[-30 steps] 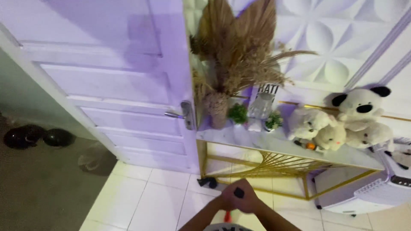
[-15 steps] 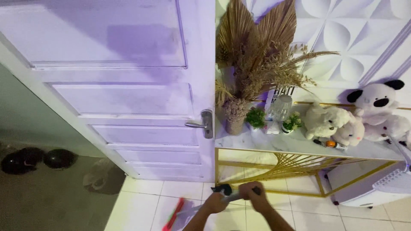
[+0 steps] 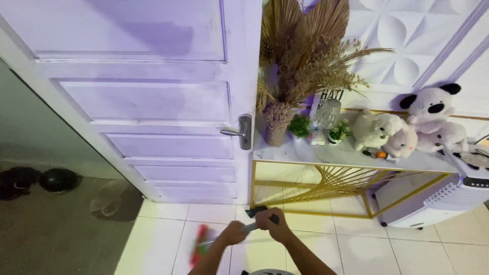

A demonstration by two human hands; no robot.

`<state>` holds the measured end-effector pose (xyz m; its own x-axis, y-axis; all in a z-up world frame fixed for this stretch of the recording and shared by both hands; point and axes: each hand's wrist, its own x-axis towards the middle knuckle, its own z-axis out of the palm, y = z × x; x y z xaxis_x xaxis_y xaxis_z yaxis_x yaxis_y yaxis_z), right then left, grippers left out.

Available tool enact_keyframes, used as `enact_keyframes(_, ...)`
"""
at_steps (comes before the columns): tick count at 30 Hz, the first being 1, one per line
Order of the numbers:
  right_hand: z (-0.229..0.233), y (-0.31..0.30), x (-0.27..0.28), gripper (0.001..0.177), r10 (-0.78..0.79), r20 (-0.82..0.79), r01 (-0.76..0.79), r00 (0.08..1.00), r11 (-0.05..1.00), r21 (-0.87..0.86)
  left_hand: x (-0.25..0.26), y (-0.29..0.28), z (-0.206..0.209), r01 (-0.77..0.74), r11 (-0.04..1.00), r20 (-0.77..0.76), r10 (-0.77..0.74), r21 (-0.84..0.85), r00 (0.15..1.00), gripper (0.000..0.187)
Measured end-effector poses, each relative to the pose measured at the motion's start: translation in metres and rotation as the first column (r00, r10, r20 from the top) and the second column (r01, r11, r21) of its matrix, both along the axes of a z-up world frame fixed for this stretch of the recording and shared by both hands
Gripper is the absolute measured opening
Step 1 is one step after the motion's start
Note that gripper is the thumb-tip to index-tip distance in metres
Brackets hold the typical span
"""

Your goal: Sweeping the tiled floor in the entryway with a broom.

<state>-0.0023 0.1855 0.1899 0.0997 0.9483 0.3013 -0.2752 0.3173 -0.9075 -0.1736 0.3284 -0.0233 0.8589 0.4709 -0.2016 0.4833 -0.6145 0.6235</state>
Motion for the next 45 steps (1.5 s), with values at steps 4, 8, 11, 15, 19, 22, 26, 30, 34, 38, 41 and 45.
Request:
enact_keyframes(4, -0.025, -0.053, -0.033, 0.036, -0.028, -0.024, 0.026, 0.999, 0.997, -0.072, -0.071, -0.032, 0.015, -0.210, 0.947, -0.040, 0.206, -0.244, 0.978, 0.019)
enact_keyframes(8, -0.027, -0.106, -0.041, 0.045, -0.119, -0.168, 0.108, 0.979, 0.991, -0.075, -0.079, -0.067, 0.027, 0.033, 0.999, -0.046, -0.034, -0.007, 0.998, 0.023)
enact_keyframes(11, 0.006, -0.136, -0.053, 0.045, -0.160, -0.223, 0.171, 0.962, 0.985, 0.032, -0.066, -0.090, 0.046, 0.053, 0.995, -0.058, -0.058, -0.090, 0.997, 0.020)
enact_keyframes(15, 0.053, -0.164, -0.073, 0.040, -0.179, -0.051, 0.185, 0.983, 0.969, 0.161, -0.040, -0.117, 0.064, 0.255, 0.964, 0.133, -0.245, -0.068, 0.960, 0.017)
enact_keyframes(19, 0.120, -0.161, -0.104, 0.030, -0.230, 0.279, 0.178, 0.933, 0.964, 0.198, -0.023, -0.135, 0.092, 0.382, 0.924, 0.345, -0.351, -0.022, 0.870, 0.018)
enact_keyframes(22, 0.116, -0.153, -0.133, 0.027, -0.221, 0.527, 0.174, 0.821, 0.975, 0.138, -0.028, -0.142, 0.098, 0.440, 0.875, 0.472, -0.308, -0.201, 0.826, 0.022)
enact_keyframes(26, 0.094, -0.119, -0.181, 0.030, -0.222, 0.492, 0.216, 0.842, 0.974, 0.069, -0.055, -0.127, 0.023, 0.492, 0.867, 0.330, -0.445, -0.072, 0.832, 0.027)
enact_keyframes(30, 0.032, -0.045, -0.223, 0.024, -0.185, 0.228, 0.158, 0.956, 0.978, 0.135, -0.161, -0.070, 0.076, 0.129, 0.950, -0.007, -0.137, -0.283, 0.991, 0.027)
enact_keyframes(34, 0.023, 0.010, -0.290, 0.028, -0.119, 0.116, 0.108, 0.986, 0.989, 0.097, -0.246, -0.011, 0.071, 0.099, 0.946, 0.069, -0.082, -0.308, 0.994, 0.023)
enact_keyframes(38, 0.056, 0.046, -0.330, 0.026, -0.041, 0.165, 0.008, 0.985, 0.981, 0.194, -0.298, 0.012, 0.105, 0.030, 0.884, 0.160, 0.051, -0.466, 0.986, 0.018)
enact_keyframes(41, 0.074, 0.060, -0.346, 0.026, -0.008, 0.168, -0.029, 0.986, 0.976, 0.216, -0.321, 0.034, 0.126, 0.052, 0.907, 0.183, 0.028, -0.419, 0.983, 0.019)
enact_keyframes(45, 0.058, 0.064, -0.354, 0.026, 0.034, -0.003, -0.033, 0.999, 0.976, 0.214, -0.343, 0.063, 0.069, 0.103, 0.972, 0.101, -0.083, -0.213, 0.991, 0.028)
